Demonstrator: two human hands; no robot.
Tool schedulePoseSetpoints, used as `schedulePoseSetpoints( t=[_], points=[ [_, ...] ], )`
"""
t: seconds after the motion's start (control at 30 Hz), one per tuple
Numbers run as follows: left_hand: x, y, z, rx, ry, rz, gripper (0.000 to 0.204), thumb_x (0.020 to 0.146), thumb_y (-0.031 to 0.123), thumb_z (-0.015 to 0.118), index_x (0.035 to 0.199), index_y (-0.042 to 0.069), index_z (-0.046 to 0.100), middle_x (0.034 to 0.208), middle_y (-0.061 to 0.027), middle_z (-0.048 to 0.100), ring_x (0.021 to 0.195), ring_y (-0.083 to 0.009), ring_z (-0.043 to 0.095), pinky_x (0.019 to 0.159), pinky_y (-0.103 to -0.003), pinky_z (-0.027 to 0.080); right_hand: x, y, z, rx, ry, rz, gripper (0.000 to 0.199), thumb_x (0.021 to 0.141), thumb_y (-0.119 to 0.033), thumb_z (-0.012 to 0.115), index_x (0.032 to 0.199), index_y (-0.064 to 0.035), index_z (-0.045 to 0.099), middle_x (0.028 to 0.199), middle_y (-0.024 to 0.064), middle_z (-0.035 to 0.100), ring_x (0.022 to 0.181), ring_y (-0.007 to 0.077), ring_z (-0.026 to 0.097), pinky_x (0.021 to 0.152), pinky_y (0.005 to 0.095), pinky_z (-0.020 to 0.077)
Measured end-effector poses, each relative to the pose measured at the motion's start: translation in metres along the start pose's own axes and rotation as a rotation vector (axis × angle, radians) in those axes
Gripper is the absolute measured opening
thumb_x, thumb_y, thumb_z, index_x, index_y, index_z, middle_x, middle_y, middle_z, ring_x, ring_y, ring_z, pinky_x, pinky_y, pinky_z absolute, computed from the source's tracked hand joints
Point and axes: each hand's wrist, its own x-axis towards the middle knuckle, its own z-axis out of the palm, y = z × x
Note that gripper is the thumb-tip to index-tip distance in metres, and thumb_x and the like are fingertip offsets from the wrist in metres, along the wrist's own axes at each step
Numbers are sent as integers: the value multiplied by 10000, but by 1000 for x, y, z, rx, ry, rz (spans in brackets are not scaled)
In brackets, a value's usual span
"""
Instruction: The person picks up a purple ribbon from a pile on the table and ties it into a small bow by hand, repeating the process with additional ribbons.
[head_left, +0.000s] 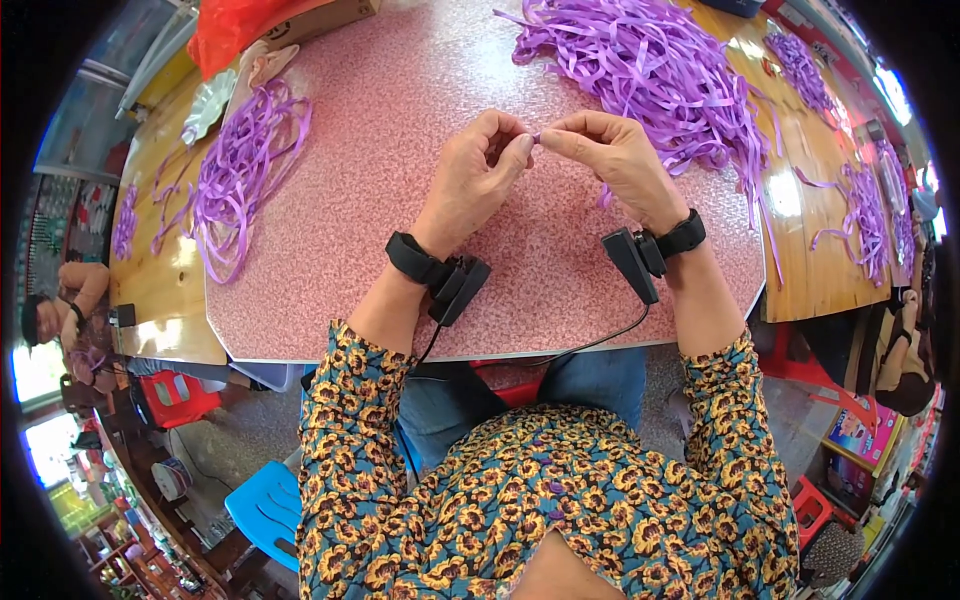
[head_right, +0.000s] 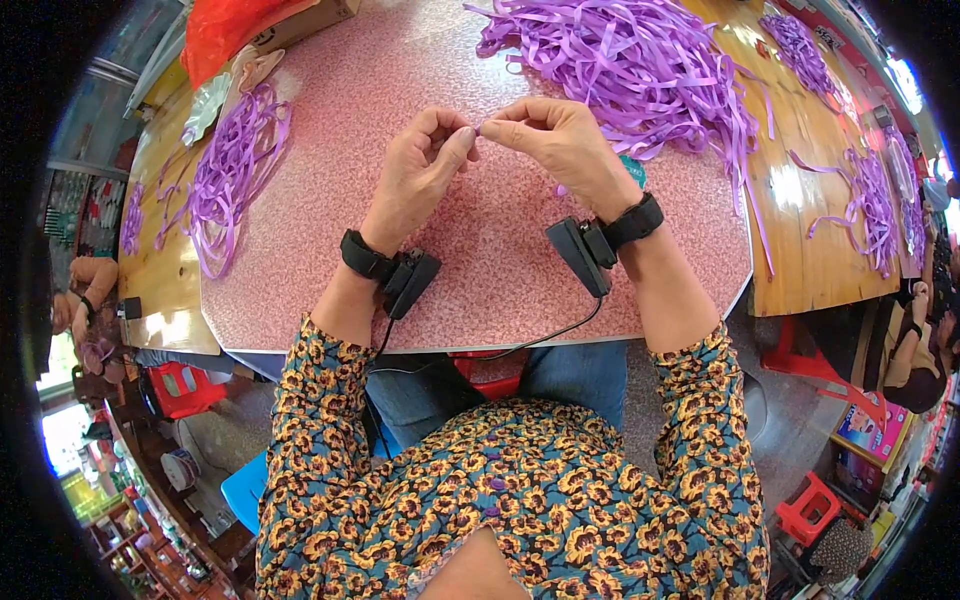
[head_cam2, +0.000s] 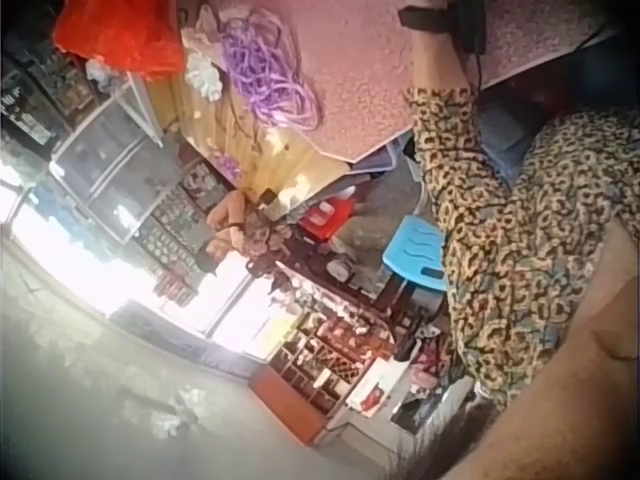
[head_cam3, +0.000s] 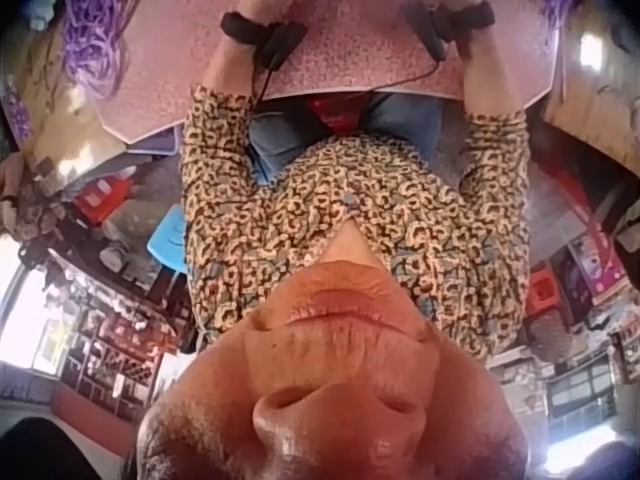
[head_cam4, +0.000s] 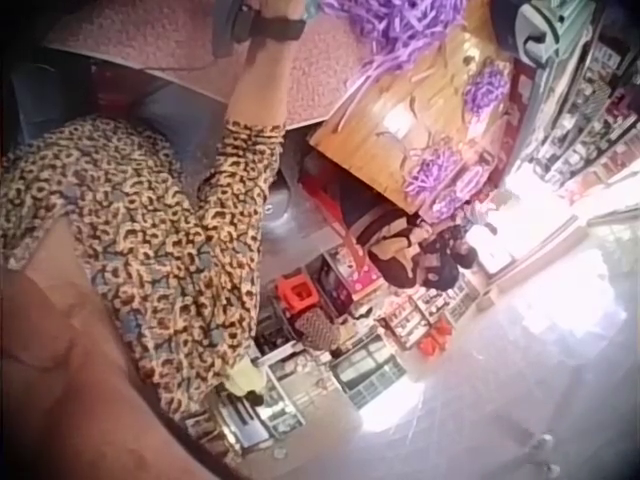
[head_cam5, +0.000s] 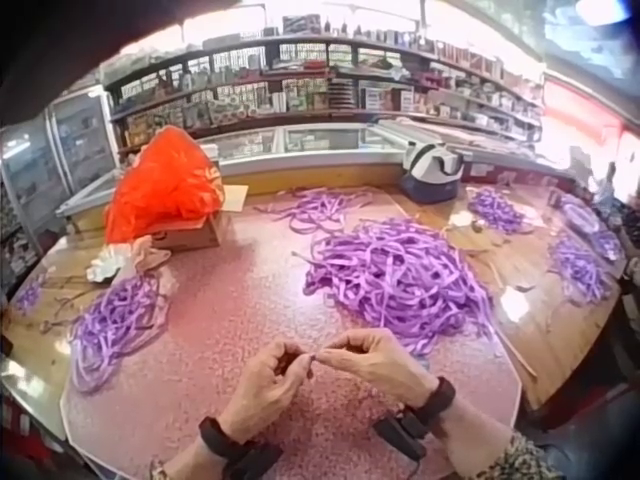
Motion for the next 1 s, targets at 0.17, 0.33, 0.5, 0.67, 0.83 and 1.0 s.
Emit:
schedulePoseSetpoints(
  t=[0.17, 0.33, 0.5, 0.67, 0.83, 1.0],
  points=[
    [1, 1, 2, 3, 44, -1, 126, 951, 105, 601, 991, -12, 581, 821, -49, 634, 751, -111, 615, 681, -249, 505, -1, 2, -4, 144, 7, 153, 228, 907, -239, 701, 990, -27, 716, 794, -16, 631, 678, 35, 583, 649, 208, 525],
    [1, -3, 2, 109, 40, 89, 134, 939, 113, 606, 975, -16, 599, 788, -81, 663, 720, -129, 633, 652, -272, 507, -3, 1, -3, 148, -31, 198, 243, 917, -255, 690, 990, -23, 699, 765, -24, 608, 578, 35, 548, 554, 198, 512],
    [2, -6, 1, 101, 45, 93, 141, 936, 114, 607, 984, -18, 600, 792, -87, 671, 725, -139, 645, 652, -277, 509, -1, 0, -5, 62, -64, 196, 226, 913, -229, 693, 997, -19, 694, 772, -35, 611, 609, 14, 534, 516, 180, 442],
    [2, -6, 1, 102, 46, 105, 136, 935, 112, 608, 986, -14, 601, 799, -86, 671, 726, -140, 647, 648, -277, 509, 2, 8, -6, -15, -52, 130, 216, 904, -193, 700, 1017, -9, 699, 831, -30, 646, 720, 15, 553, 621, 193, 451],
    [1, -5, 1, 125, 34, 84, 136, 937, 113, 610, 986, -13, 597, 797, -75, 662, 714, -125, 632, 650, -265, 508, 4, 14, -5, -15, -47, 55, 209, 912, -151, 683, 1057, -4, 710, 970, 38, 699, 904, 86, 616, 815, 227, 481],
    [1, 1, 1, 136, -26, 15, 119, 981, 140, 575, 1018, 26, 575, 862, -17, 628, 805, -86, 605, 712, -231, 486, 5, 16, -7, -4, -29, 24, 212, 913, -151, 681, 1067, -6, 708, 963, 33, 699, 900, 80, 618, 812, 222, 485]
  ],
)
